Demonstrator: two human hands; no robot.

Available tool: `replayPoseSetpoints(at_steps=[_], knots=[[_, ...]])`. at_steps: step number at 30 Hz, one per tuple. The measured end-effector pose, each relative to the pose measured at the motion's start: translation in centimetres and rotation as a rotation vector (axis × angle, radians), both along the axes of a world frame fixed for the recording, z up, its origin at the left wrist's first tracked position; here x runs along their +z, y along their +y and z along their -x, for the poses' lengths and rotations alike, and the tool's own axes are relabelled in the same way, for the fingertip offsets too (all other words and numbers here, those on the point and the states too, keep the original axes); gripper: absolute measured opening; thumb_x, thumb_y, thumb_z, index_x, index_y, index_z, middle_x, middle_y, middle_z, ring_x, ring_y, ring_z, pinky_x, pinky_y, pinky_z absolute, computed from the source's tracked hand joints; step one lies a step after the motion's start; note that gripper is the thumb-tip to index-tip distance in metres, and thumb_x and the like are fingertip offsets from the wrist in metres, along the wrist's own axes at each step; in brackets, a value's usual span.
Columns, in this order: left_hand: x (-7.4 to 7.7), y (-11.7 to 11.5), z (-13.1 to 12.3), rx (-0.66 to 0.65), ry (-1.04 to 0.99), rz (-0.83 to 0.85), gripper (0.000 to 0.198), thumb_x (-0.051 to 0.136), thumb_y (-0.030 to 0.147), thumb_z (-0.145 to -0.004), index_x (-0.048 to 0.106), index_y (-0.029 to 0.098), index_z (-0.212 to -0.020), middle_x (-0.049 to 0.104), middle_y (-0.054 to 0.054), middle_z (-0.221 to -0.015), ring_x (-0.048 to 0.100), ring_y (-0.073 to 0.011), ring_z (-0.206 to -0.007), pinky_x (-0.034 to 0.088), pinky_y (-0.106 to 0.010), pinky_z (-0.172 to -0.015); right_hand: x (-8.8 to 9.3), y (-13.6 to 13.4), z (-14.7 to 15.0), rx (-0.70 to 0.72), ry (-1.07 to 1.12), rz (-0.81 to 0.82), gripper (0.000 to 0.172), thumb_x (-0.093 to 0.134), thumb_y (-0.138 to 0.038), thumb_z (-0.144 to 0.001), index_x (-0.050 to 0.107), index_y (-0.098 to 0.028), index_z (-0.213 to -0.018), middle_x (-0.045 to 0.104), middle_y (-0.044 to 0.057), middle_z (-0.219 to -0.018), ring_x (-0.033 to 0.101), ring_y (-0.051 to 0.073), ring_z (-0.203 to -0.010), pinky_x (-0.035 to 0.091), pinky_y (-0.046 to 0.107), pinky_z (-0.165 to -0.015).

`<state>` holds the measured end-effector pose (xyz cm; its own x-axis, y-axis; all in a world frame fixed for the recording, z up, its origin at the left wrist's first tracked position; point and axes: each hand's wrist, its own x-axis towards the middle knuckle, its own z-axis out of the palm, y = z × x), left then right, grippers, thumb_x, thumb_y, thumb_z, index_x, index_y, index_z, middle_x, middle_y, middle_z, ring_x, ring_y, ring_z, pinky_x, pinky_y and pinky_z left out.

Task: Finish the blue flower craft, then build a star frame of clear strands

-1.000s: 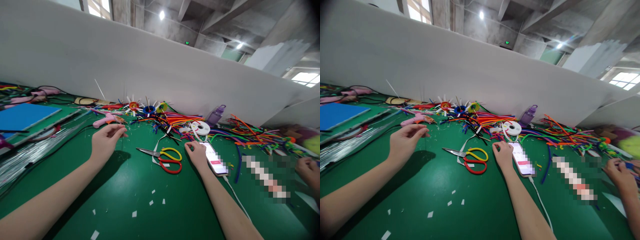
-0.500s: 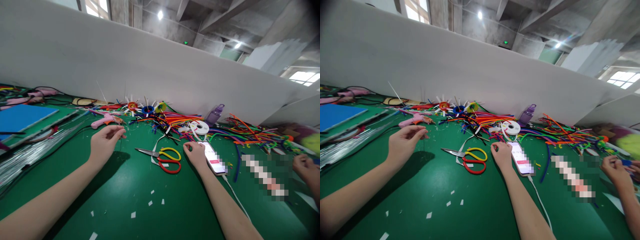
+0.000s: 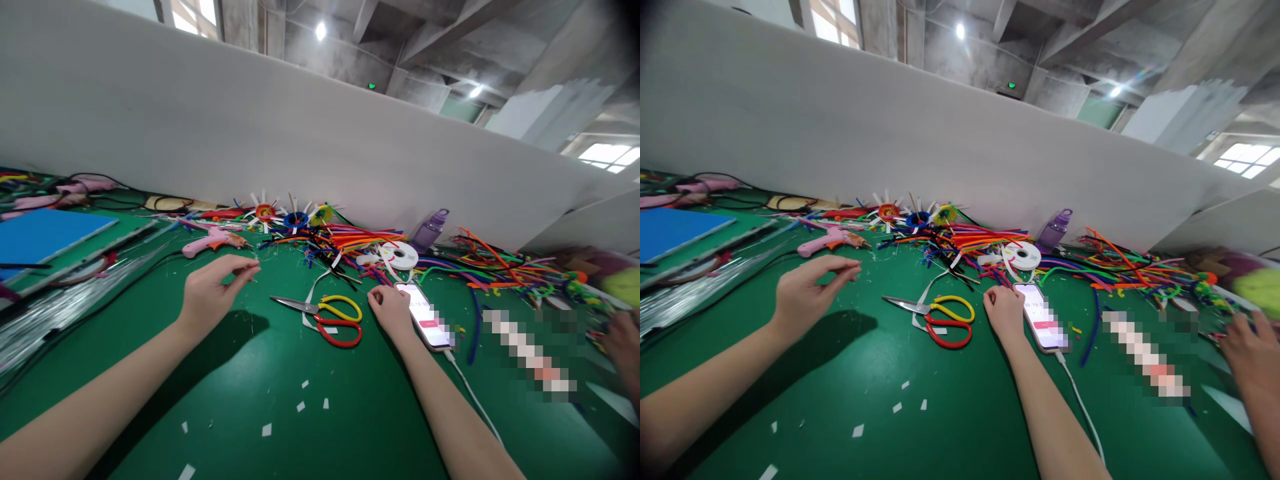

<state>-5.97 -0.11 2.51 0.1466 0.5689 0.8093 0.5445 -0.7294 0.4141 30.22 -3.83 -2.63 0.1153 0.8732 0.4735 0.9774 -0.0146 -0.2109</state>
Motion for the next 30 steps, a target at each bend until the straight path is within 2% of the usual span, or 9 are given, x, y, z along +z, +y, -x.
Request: replayPoseSetpoints(at_steps=[3,5,8,11,15,17,23,30], knots=[[-0.4,0.3,0.1,-0.051,0.163,-0.158,0.009,0.062,0.022,-0.084,0.067,0.019,-0.091,0.072,-0.001,-0.086,0.067,-0.0144,-0.078,0.052,-0.026,-0.075,0.9,-0.4,1.0,0.017,-0.008,-0.118,0.016,0.051,-0.028,-0.086,0.062,-0.019,-0.093,0.065,0.002,-0.082,0.059,0.018,-0.081,0.031,0.037,-0.084],[-0.7,0.4,0.2,-0.064,0.279,-0.262,0.011,0.064,0.019,-0.082,0.067,0.020,-0.093,0.073,-0.001,-0.087,0.067,-0.0150,-0.079,0.052,-0.027,-0.076,1.7,-0.9,2.0,0.077,-0.049,-0.308,0.021,0.053,-0.027,-0.086,0.059,-0.018,-0.105,0.065,0.005,-0.093,0.059,0.019,-0.090,0.032,0.038,-0.089],[-1.1,0.3,0.3,-0.086,0.448,-0.349,0.015,0.062,0.016,-0.083,0.067,0.020,-0.097,0.073,-0.002,-0.089,0.066,-0.0157,-0.079,0.050,-0.028,-0.074,2.7,-1.6,3.4,0.193,-0.131,-0.510,0.027,0.056,-0.023,-0.084,0.055,-0.018,-0.111,0.064,0.008,-0.103,0.058,0.021,-0.101,0.032,0.043,-0.098],[-1.2,0.3,0.4,-0.091,0.564,-0.368,0.019,0.056,0.013,-0.086,0.066,0.019,-0.100,0.072,-0.004,-0.093,0.066,-0.0170,-0.081,0.050,-0.030,-0.074,3.1,-2.4,4.5,0.288,-0.141,-0.608,0.032,0.055,-0.018,-0.083,0.053,-0.019,-0.114,0.062,0.008,-0.104,0.058,0.021,-0.101,0.033,0.046,-0.101],[-1.2,0.3,0.6,-0.083,0.620,-0.370,0.024,0.049,0.013,-0.089,0.066,0.020,-0.104,0.072,-0.005,-0.094,0.065,-0.0178,-0.082,0.049,-0.031,-0.076,3.3,-3.3,5.2,0.386,-0.133,-0.679,0.039,0.054,-0.019,-0.079,0.049,-0.020,-0.118,0.059,0.008,-0.104,0.056,0.021,-0.100,0.034,0.049,-0.101],[-1.2,0.4,0.6,-0.080,0.637,-0.370,0.026,0.046,0.012,-0.090,0.066,0.021,-0.104,0.072,-0.005,-0.094,0.065,-0.0178,-0.082,0.048,-0.032,-0.076,3.3,-3.6,5.5,0.390,-0.168,-0.704,0.038,0.058,-0.023,-0.078,0.051,-0.023,-0.115,0.057,0.007,-0.105,0.055,0.022,-0.101,0.035,0.049,-0.102],[-1.2,0.4,0.2,-0.045,0.744,-0.375,0.030,0.041,0.010,-0.090,0.066,0.021,-0.102,0.072,-0.004,-0.095,0.066,-0.0182,-0.082,0.048,-0.032,-0.075,3.6,-4.5,6.5,0.342,-0.318,-0.688,0.026,0.069,-0.035,-0.075,0.061,-0.032,-0.099,0.058,0.003,-0.099,0.052,0.022,-0.103,0.035,0.045,-0.103],[-1.2,0.3,-0.1,-0.048,0.759,-0.333,0.030,0.041,0.010,-0.090,0.066,0.021,-0.100,0.072,-0.004,-0.094,0.066,-0.0180,-0.079,0.048,-0.032,-0.074,3.9,-4.7,7.0,0.381,-0.327,-0.663,0.009,0.069,-0.029,-0.078,0.065,-0.033,-0.085,0.066,-0.002,-0.097,0.054,0.018,-0.101,0.032,0.044,-0.104]])
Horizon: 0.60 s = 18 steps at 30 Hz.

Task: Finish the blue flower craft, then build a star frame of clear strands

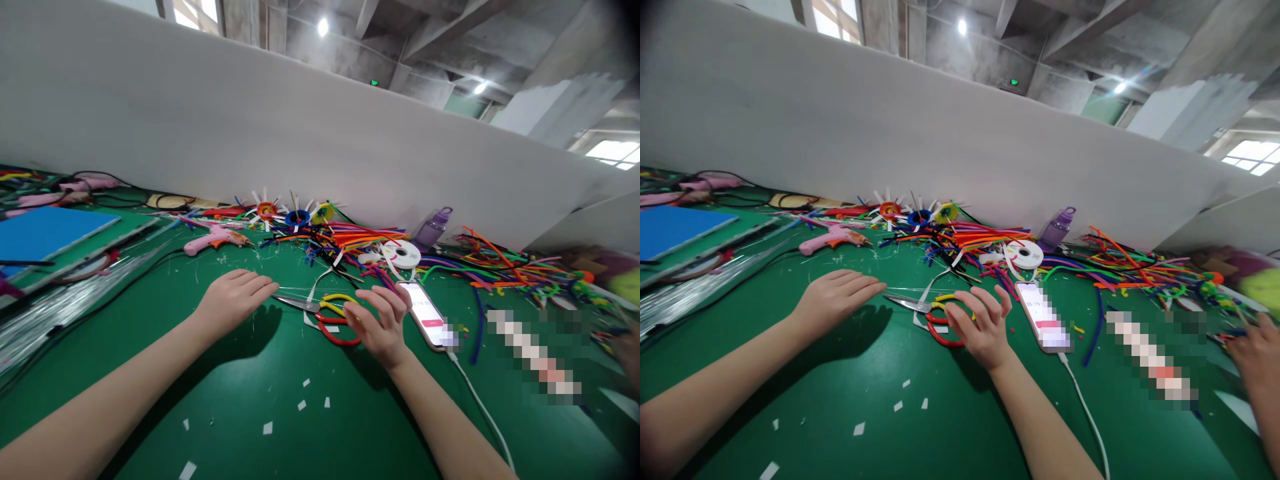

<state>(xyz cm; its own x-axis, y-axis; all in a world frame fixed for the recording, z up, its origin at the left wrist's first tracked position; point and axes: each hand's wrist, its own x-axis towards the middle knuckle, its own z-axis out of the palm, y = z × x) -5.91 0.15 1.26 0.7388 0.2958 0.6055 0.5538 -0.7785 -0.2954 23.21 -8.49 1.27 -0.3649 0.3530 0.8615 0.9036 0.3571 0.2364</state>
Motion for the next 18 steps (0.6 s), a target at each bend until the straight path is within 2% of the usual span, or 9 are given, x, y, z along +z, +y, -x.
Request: replayPoseSetpoints(at_steps=[8,14,18], knots=[[-0.4,0.3,0.3,0.019,0.029,0.016,0.027,0.042,0.010,-0.090,0.065,0.019,-0.099,0.072,-0.004,-0.093,0.066,-0.0187,-0.079,0.048,-0.033,-0.073,-0.2,0.5,-0.6,-0.004,0.009,0.023,0.017,0.070,-0.023,-0.079,0.063,-0.030,-0.093,0.067,-0.001,-0.099,0.054,0.018,-0.104,0.030,0.046,-0.106],[-0.6,0.9,0.8,0.023,-0.034,0.134,0.028,0.042,0.013,-0.090,0.067,0.021,-0.100,0.072,-0.006,-0.093,0.067,-0.0199,-0.082,0.050,-0.034,-0.075,-0.1,1.1,-1.9,-0.068,0.028,0.015,0.016,0.067,-0.022,-0.081,0.062,-0.029,-0.095,0.067,0.000,-0.100,0.053,0.019,-0.104,0.030,0.045,-0.105],[-0.9,1.2,1.1,0.062,-0.006,0.120,0.027,0.042,0.015,-0.090,0.067,0.021,-0.099,0.072,-0.006,-0.092,0.067,-0.0211,-0.081,0.050,-0.035,-0.075,-0.1,1.5,-3.1,-0.120,0.067,0.000,0.016,0.064,-0.020,-0.083,0.061,-0.028,-0.096,0.066,0.002,-0.102,0.053,0.020,-0.106,0.030,0.046,-0.105]])
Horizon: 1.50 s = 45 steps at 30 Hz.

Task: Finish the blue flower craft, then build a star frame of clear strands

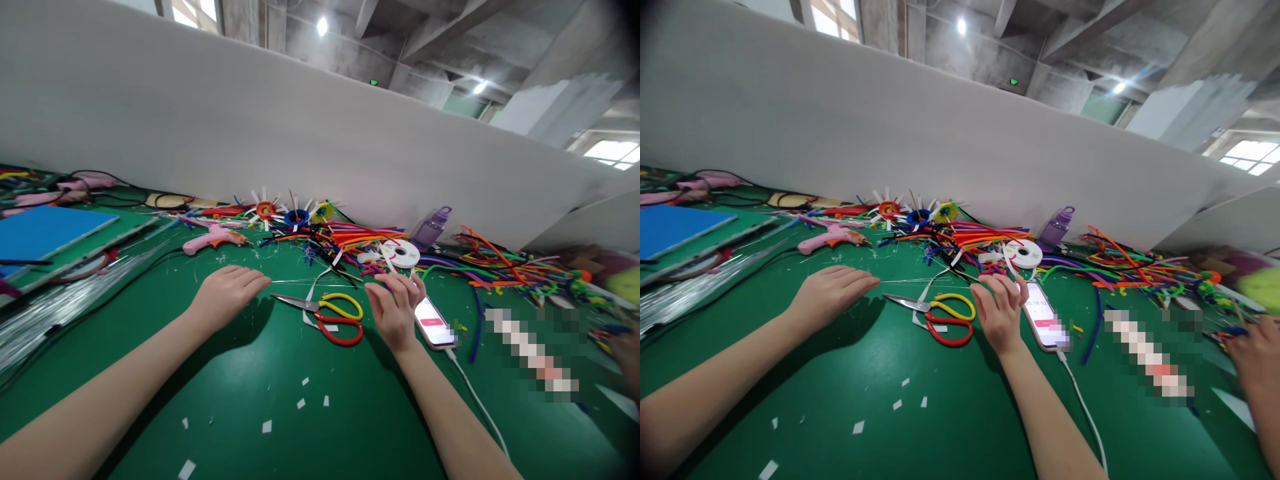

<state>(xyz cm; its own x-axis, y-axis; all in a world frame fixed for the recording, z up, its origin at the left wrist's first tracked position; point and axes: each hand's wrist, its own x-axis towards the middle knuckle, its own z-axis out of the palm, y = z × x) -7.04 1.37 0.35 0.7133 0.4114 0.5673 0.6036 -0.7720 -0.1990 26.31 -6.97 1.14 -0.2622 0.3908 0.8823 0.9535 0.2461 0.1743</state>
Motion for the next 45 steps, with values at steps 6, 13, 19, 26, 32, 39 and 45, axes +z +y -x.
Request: replayPoseSetpoints(at_steps=[6,13,19,26,32,39,45], knots=[[-0.2,0.4,0.2,0.011,-0.070,0.041,0.022,0.047,0.021,-0.090,0.068,0.021,-0.096,0.072,-0.007,-0.089,0.067,-0.0207,-0.079,0.050,-0.034,-0.073,-0.5,0.9,-1.8,-0.069,0.078,0.012,0.011,0.057,-0.021,-0.087,0.059,-0.026,-0.097,0.064,0.004,-0.104,0.053,0.021,-0.107,0.028,0.047,-0.104],[-0.7,1.0,0.7,0.107,-0.093,0.042,0.020,0.050,0.031,-0.090,0.068,0.022,-0.093,0.073,-0.005,-0.090,0.067,-0.0217,-0.080,0.047,-0.033,-0.073,-0.8,1.7,-3.7,-0.063,0.205,-0.061,0.010,0.050,-0.021,-0.089,0.054,-0.022,-0.098,0.061,0.007,-0.103,0.053,0.022,-0.105,0.029,0.049,-0.100],[-0.6,1.3,0.9,0.212,-0.283,0.145,0.019,0.051,0.035,-0.089,0.068,0.025,-0.090,0.073,-0.002,-0.091,0.067,-0.0208,-0.081,0.045,-0.030,-0.070,-0.5,2.0,-4.4,-0.114,0.439,-0.126,0.010,0.044,-0.023,-0.090,0.052,-0.019,-0.096,0.060,0.011,-0.101,0.053,0.026,-0.103,0.035,0.047,-0.091],[0.1,0.8,0.1,0.299,-0.798,0.423,0.021,0.059,0.040,-0.083,0.068,0.022,-0.090,0.071,-0.001,-0.082,0.067,-0.0180,-0.074,0.049,-0.028,-0.072,-1.1,2.5,-4.5,-0.182,0.412,0.031,0.015,0.045,-0.028,-0.090,0.057,-0.019,-0.090,0.062,0.009,-0.098,0.054,0.025,-0.097,0.034,0.042,-0.089],[0.4,0.5,-0.7,0.298,-1.118,0.625,0.025,0.065,0.042,-0.078,0.066,0.019,-0.088,0.068,0.000,-0.070,0.069,-0.0193,-0.068,0.052,-0.029,-0.066,-2.4,2.8,-4.4,-0.213,0.346,0.203,0.017,0.048,-0.030,-0.088,0.062,-0.020,-0.087,0.062,0.008,-0.100,0.052,0.024,-0.101,0.028,0.044,-0.095],[0.3,0.6,-0.7,0.300,-1.132,0.667,0.025,0.067,0.041,-0.076,0.066,0.019,-0.087,0.068,0.000,-0.068,0.069,-0.0188,-0.066,0.052,-0.027,-0.066,-3.1,2.9,-4.7,-0.307,0.255,0.291,0.013,0.052,-0.027,-0.084,0.063,-0.021,-0.081,0.061,0.006,-0.100,0.051,0.023,-0.099,0.024,0.045,-0.099],[0.0,0.6,-0.9,0.298,-1.121,0.663,0.027,0.065,0.042,-0.077,0.065,0.018,-0.088,0.069,0.000,-0.069,0.069,-0.0183,-0.067,0.051,-0.027,-0.066,-3.5,2.7,-4.7,-0.354,0.158,0.380,0.012,0.051,-0.024,-0.082,0.062,-0.020,-0.077,0.063,0.006,-0.098,0.051,0.024,-0.099,0.017,0.049,-0.104]])
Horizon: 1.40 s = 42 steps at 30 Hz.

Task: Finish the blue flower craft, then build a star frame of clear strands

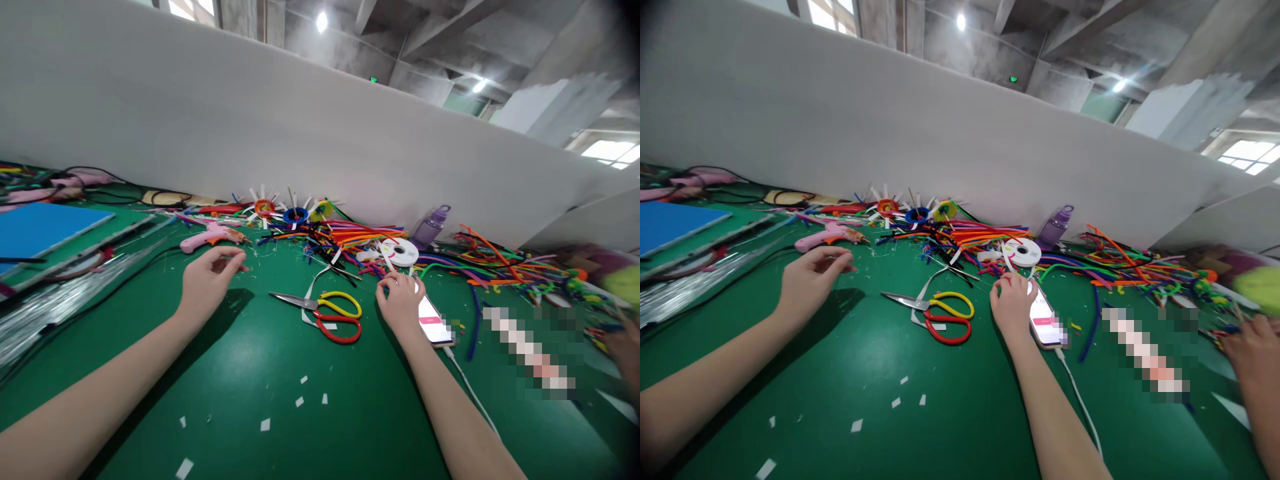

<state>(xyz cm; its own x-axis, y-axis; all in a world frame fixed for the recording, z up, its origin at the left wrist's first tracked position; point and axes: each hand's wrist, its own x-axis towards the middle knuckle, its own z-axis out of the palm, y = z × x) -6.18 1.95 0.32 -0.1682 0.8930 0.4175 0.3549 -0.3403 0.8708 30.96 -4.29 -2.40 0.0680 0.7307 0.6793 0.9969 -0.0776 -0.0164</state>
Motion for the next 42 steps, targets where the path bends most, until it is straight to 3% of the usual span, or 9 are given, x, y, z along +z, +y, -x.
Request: replayPoseSetpoints(at_steps=[5,14,22,33,38,42], knots=[[0.1,-0.2,-0.1,-0.006,0.009,0.002,0.026,0.064,0.042,-0.077,0.065,0.018,-0.088,0.068,0.000,-0.068,0.068,-0.0172,-0.066,0.051,-0.025,-0.067,-0.2,0.1,0.1,-0.013,-0.001,0.058,0.009,0.053,-0.024,-0.079,0.060,-0.020,-0.075,0.062,0.006,-0.099,0.051,0.025,-0.101,0.015,0.051,-0.105],[0.2,-0.3,-0.3,-0.021,0.001,0.010,0.025,0.064,0.040,-0.078,0.065,0.017,-0.088,0.068,-0.001,-0.069,0.067,-0.0166,-0.065,0.052,-0.026,-0.066,-0.4,0.1,0.2,0.103,-0.013,0.132,0.011,0.056,-0.030,-0.082,0.063,-0.021,-0.084,0.062,0.005,-0.100,0.052,0.024,-0.101,0.019,0.049,-0.103],[0.7,-0.5,-0.6,-0.036,-0.039,0.025,0.025,0.064,0.039,-0.078,0.065,0.016,-0.087,0.067,0.000,-0.069,0.068,-0.0158,-0.064,0.053,-0.025,-0.065,-0.4,0.1,0.5,0.103,-0.081,0.156,0.013,0.056,-0.023,-0.084,0.064,-0.021,-0.075,0.064,0.003,-0.096,0.054,0.022,-0.096,0.019,0.049,-0.104],[0.7,-0.6,-0.9,-0.053,-0.121,0.017,0.023,0.068,0.038,-0.076,0.065,0.018,-0.085,0.065,0.001,-0.068,0.068,-0.0156,-0.063,0.054,-0.023,-0.064,-0.5,0.4,0.7,0.054,-0.183,0.173,0.008,0.053,-0.021,-0.085,0.060,-0.019,-0.082,0.064,0.005,-0.090,0.054,0.022,-0.090,0.021,0.045,-0.103],[0.3,-0.2,-1.0,-0.041,-0.181,-0.002,0.024,0.069,0.037,-0.074,0.065,0.017,-0.085,0.064,0.001,-0.065,0.068,-0.0163,-0.061,0.054,-0.025,-0.062,-0.5,0.4,0.7,0.019,-0.188,0.178,0.009,0.051,-0.021,-0.085,0.059,-0.018,-0.082,0.063,0.006,-0.086,0.053,0.022,-0.089,0.021,0.045,-0.102],[-0.5,0.6,-1.1,-0.006,-0.298,-0.082,0.026,0.066,0.038,-0.077,0.060,0.017,-0.091,0.063,0.000,-0.077,0.068,-0.0154,-0.067,0.057,-0.029,-0.069,-0.4,0.3,0.9,0.022,-0.172,0.170,0.009,0.051,-0.021,-0.085,0.058,-0.019,-0.082,0.063,0.005,-0.087,0.053,0.022,-0.089,0.021,0.045,-0.102]])
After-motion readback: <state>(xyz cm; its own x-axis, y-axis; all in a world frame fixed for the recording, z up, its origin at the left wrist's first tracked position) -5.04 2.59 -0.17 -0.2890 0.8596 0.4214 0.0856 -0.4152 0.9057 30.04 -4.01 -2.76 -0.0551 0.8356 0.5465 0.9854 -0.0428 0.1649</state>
